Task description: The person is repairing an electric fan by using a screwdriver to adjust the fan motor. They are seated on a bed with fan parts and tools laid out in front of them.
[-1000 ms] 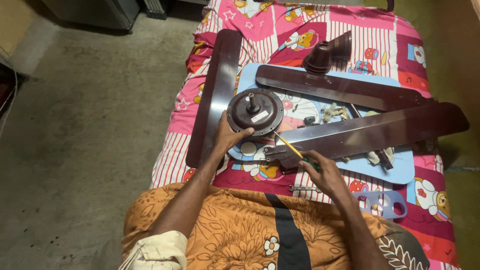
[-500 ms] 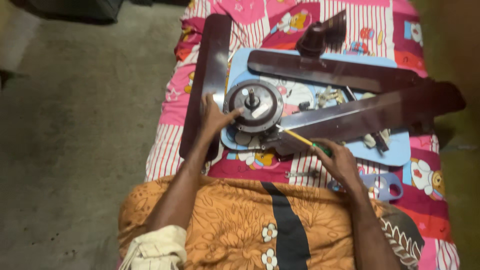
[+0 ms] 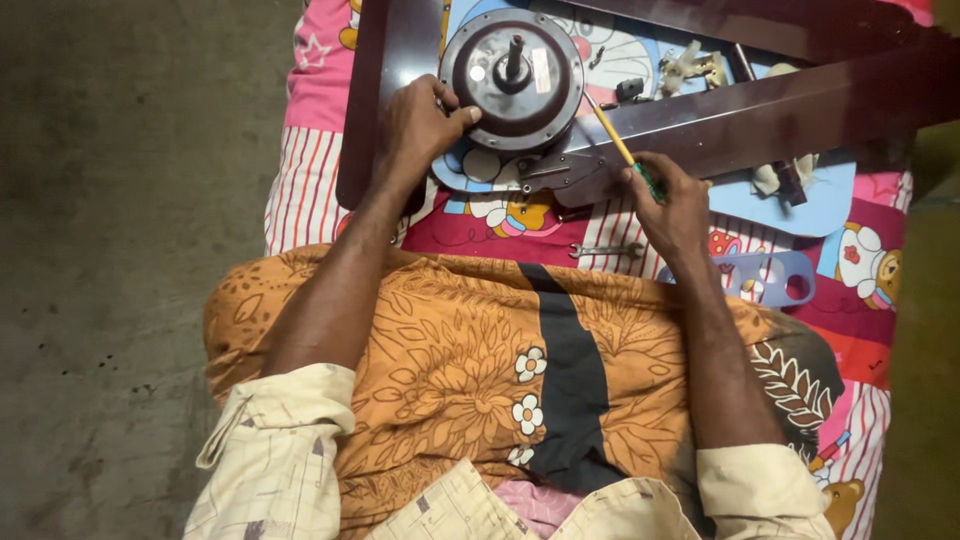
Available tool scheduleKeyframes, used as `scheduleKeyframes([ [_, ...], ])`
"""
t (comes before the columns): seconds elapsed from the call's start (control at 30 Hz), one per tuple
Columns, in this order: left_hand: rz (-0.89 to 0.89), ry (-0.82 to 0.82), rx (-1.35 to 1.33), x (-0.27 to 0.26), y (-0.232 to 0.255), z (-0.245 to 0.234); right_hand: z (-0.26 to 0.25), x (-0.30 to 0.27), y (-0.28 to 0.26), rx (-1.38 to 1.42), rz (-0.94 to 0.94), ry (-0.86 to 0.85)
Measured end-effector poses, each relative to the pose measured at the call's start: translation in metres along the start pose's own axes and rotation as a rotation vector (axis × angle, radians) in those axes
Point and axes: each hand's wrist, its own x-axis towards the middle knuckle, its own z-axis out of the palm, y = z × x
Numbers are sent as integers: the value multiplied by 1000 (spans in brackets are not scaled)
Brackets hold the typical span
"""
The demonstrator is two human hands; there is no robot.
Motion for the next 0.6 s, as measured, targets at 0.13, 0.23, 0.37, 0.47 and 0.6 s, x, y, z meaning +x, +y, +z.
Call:
scheduleKeyframes([
  [0.13, 134, 135, -48, 4, -1, 14, 0, 3, 4, 13, -7, 1],
  [0.23, 319, 116, -110, 17, -10, 19, -4, 4, 7, 30, 15, -21],
  [0.37, 404, 81, -201, 31, -28, 30, -16, 6, 16, 138, 4, -131],
  [0.47, 421, 50, -358, 38, -35, 34, -27, 9, 24, 115, 59, -210],
  [0.6, 397, 69, -413, 38, -31, 24, -34, 10, 29, 188, 171, -320],
])
